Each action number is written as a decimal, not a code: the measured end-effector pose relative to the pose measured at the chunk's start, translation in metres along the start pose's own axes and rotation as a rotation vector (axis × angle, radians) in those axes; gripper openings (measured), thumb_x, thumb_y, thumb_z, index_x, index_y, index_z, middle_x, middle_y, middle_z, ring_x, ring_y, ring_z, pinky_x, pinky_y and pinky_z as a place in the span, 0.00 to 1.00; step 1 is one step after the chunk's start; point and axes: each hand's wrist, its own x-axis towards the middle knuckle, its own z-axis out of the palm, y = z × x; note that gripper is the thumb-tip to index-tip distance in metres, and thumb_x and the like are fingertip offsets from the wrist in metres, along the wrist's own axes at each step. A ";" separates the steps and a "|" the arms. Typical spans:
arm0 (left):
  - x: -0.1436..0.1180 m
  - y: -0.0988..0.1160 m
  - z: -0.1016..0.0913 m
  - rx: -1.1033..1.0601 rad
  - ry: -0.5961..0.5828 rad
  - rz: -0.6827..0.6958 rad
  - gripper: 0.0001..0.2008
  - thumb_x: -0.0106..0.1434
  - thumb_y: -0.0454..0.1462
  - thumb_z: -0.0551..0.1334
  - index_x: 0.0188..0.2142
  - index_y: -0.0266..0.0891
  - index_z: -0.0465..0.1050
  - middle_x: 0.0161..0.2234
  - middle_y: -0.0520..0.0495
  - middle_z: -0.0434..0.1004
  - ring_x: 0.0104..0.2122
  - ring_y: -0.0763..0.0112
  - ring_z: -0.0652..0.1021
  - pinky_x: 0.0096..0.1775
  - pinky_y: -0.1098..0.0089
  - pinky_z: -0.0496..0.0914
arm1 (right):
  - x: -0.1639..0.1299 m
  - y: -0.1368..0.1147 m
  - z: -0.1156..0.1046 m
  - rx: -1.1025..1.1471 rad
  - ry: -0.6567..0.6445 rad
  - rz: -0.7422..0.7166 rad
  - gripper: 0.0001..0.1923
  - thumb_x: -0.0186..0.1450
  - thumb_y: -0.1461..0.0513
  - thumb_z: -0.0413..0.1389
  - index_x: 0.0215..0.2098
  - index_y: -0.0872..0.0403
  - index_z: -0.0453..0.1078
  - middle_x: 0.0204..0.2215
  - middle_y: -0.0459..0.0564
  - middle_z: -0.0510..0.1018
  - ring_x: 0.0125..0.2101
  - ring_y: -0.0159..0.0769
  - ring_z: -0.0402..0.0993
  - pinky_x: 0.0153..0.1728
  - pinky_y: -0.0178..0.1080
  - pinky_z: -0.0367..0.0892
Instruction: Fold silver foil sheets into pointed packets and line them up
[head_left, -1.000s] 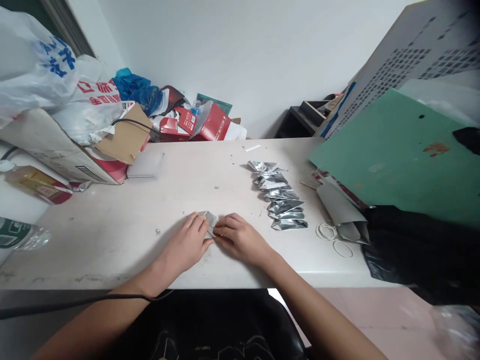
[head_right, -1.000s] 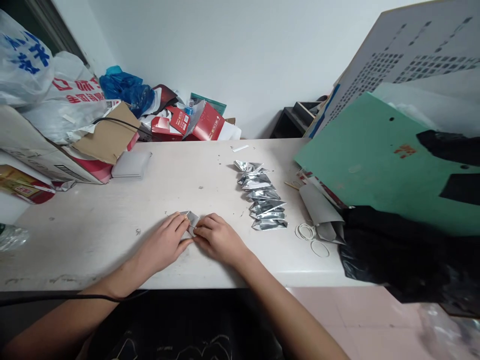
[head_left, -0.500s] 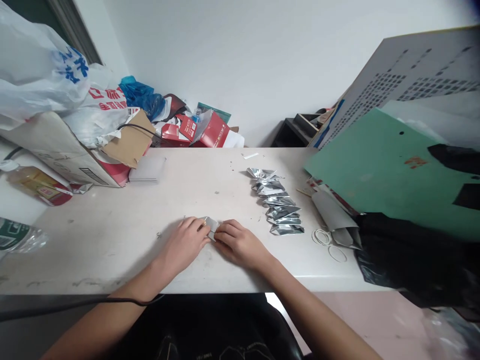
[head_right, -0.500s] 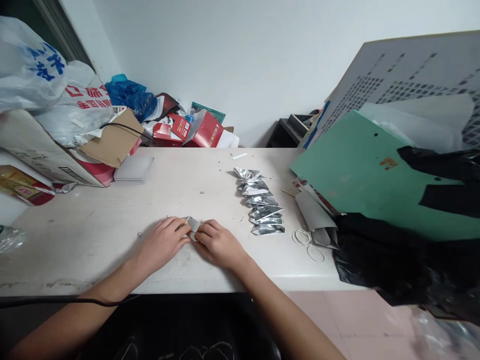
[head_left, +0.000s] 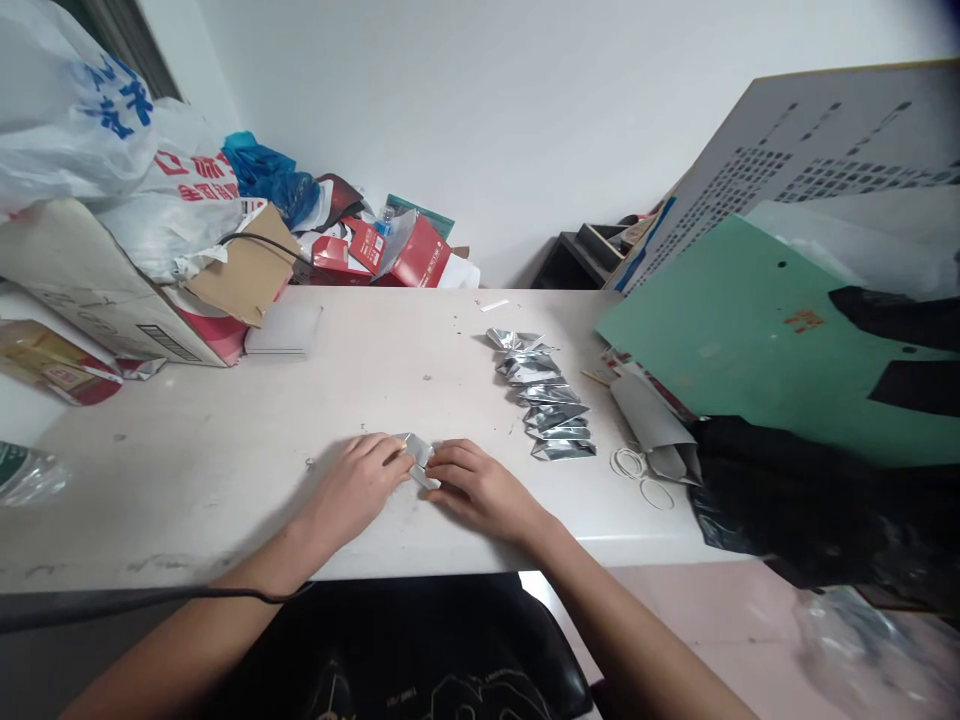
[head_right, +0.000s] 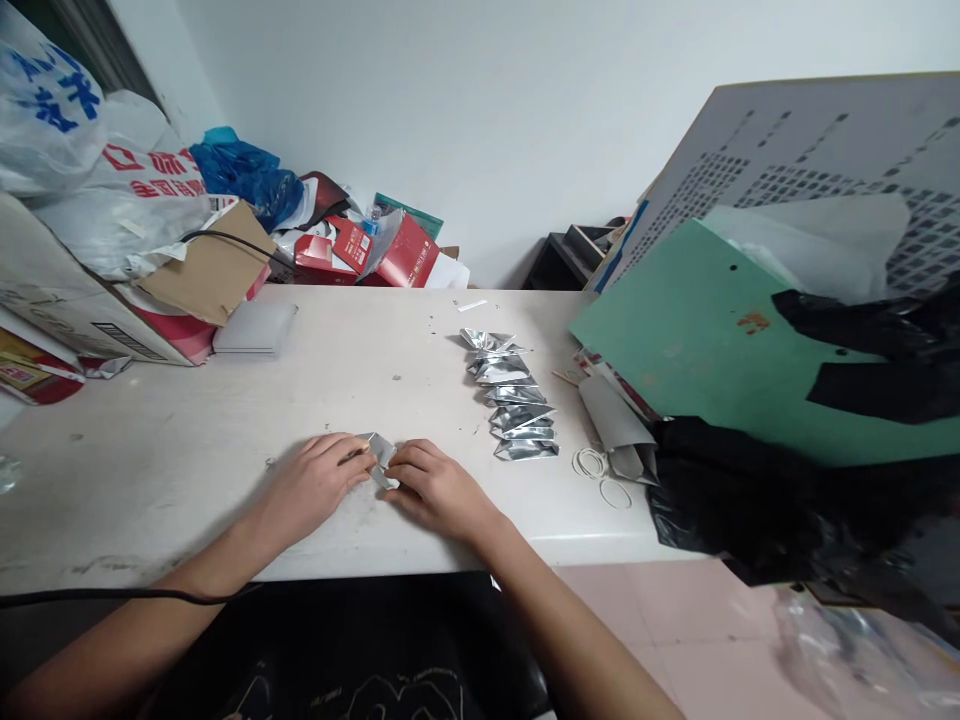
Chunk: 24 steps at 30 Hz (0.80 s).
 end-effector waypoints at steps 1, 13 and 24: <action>-0.004 0.003 0.000 -0.001 -0.008 0.006 0.11 0.80 0.40 0.59 0.55 0.41 0.77 0.53 0.42 0.82 0.55 0.55 0.80 0.53 0.54 0.77 | -0.004 -0.005 0.000 0.002 -0.002 0.003 0.13 0.75 0.55 0.63 0.56 0.50 0.78 0.51 0.56 0.82 0.60 0.47 0.75 0.59 0.52 0.78; -0.074 0.065 0.020 0.096 -0.030 -0.008 0.31 0.76 0.49 0.60 0.71 0.34 0.62 0.73 0.32 0.66 0.73 0.42 0.64 0.70 0.39 0.63 | -0.062 -0.060 0.021 -0.216 0.050 -0.054 0.17 0.77 0.58 0.59 0.62 0.52 0.73 0.54 0.54 0.84 0.64 0.50 0.74 0.66 0.58 0.70; -0.050 0.065 -0.007 -0.068 -0.041 -0.046 0.22 0.70 0.40 0.66 0.62 0.41 0.71 0.66 0.37 0.72 0.69 0.43 0.69 0.71 0.37 0.61 | -0.059 -0.074 0.022 -0.182 0.100 0.108 0.11 0.78 0.57 0.59 0.57 0.47 0.74 0.51 0.51 0.85 0.63 0.47 0.73 0.60 0.52 0.63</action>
